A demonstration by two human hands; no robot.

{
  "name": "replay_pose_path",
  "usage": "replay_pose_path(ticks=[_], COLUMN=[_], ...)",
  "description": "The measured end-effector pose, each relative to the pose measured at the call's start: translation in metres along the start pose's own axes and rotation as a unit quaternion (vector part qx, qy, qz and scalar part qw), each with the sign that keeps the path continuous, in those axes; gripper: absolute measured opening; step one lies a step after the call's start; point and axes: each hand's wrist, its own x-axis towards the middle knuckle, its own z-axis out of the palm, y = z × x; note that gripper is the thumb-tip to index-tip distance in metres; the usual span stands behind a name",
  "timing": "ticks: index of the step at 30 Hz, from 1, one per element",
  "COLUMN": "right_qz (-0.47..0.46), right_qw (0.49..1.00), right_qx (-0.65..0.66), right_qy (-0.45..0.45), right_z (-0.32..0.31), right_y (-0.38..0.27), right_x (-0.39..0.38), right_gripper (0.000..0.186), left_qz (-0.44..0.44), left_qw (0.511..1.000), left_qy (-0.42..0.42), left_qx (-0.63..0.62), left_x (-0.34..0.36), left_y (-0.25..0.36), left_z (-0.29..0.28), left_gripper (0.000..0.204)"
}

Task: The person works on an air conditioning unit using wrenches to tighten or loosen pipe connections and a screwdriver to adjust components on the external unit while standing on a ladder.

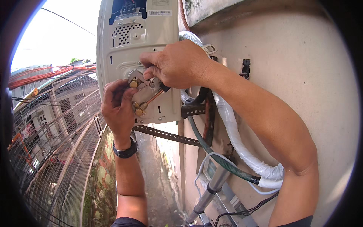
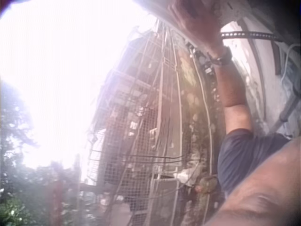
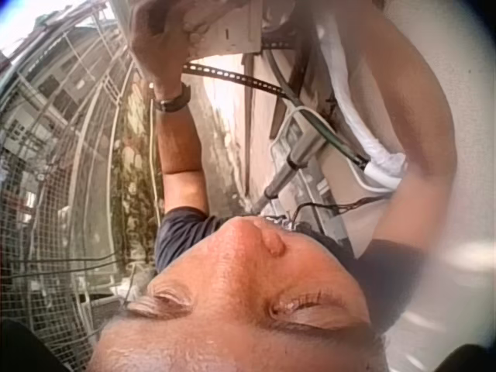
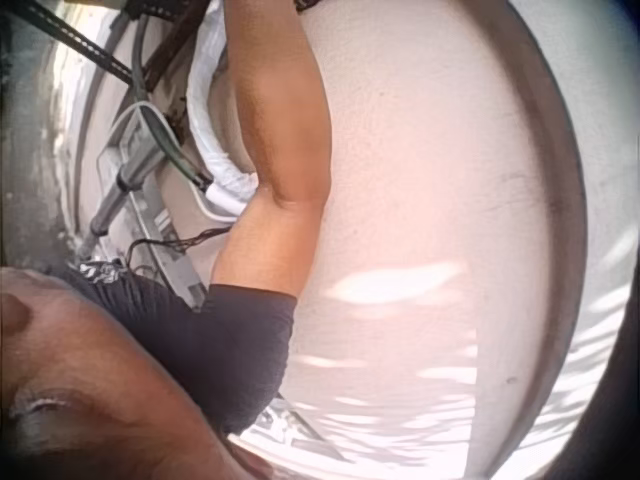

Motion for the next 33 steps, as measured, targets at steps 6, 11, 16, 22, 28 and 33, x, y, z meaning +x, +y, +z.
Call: replay_pose_path(ticks=[6, 11, 16, 22, 28, 33], right_qz=[-0.031, -0.078, 0.010, 0.053, 0.064, 0.048], right_qw=[0.999, 0.997, 1.000, 0.997, 0.995, 0.996], right_qx=[0.011, 0.017, -0.009, 0.029, 0.042, 0.059], right_qy=[-0.009, -0.009, 0.008, 0.041, 0.066, 0.044], right_z=[-0.006, -0.006, 0.002, 0.008, 0.013, 0.013], right_y=[0.010, 0.018, 0.002, -0.008, -0.008, -0.005], right_x=[0.004, 0.015, 0.001, -0.008, -0.008, -0.008], right_gripper=[0.024, 0.024, 0.024, 0.024, 0.025, 0.027], left_qz=[0.011, -0.019, -0.005, 0.027, 0.023, -0.018], left_qw=[0.999, 1.000, 1.000, 1.000, 0.996, 0.995], left_qy=[-0.022, -0.021, -0.008, -0.011, -0.067, -0.084], left_qx=[0.029, -0.010, 0.013, 0.002, 0.051, 0.054], left_x=[0.003, -0.001, -0.001, 0.004, 0.005, 0.008], left_y=[0.005, 0.001, 0.001, 0.002, 0.000, 0.012], left_z=[-0.001, 0.001, -0.001, -0.001, -0.009, -0.012], left_gripper=[0.026, 0.027, 0.027, 0.027, 0.025, 0.030])
